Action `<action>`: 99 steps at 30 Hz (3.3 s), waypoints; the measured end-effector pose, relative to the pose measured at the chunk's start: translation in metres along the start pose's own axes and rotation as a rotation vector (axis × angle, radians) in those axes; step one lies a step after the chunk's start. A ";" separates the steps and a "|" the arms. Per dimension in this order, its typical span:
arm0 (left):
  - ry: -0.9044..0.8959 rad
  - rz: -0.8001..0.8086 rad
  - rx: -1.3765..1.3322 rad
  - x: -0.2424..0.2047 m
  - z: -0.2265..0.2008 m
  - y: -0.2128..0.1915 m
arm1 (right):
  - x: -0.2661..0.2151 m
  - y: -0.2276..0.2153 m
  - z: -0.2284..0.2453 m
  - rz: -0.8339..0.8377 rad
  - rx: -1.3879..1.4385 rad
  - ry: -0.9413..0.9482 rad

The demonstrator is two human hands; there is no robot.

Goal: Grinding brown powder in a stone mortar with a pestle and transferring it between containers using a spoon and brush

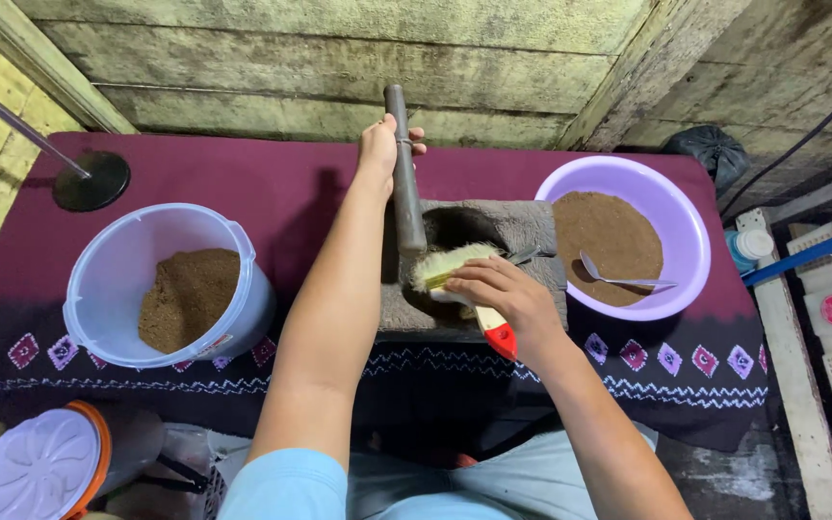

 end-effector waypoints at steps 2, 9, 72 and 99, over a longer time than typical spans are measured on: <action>-0.003 0.009 -0.026 -0.003 -0.003 0.002 | -0.004 -0.005 -0.002 -0.025 0.065 0.004; -0.037 -0.145 0.022 -0.046 -0.039 0.016 | 0.010 -0.008 0.005 0.056 0.032 -0.055; 0.435 0.124 0.023 -0.228 -0.151 0.019 | 0.008 0.018 -0.024 -0.406 0.798 0.669; -0.014 0.362 1.173 -0.369 -0.087 -0.135 | -0.006 0.046 -0.056 -0.074 0.837 0.827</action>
Point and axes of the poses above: each hand's wrist, its own x-axis towards the middle knuckle, its own y-axis out of the palm, z = x × y, the point moved 4 cm from there along x, towards the middle knuckle, and after that the axes turned 3 degrees about y, right-handed, at the moved point
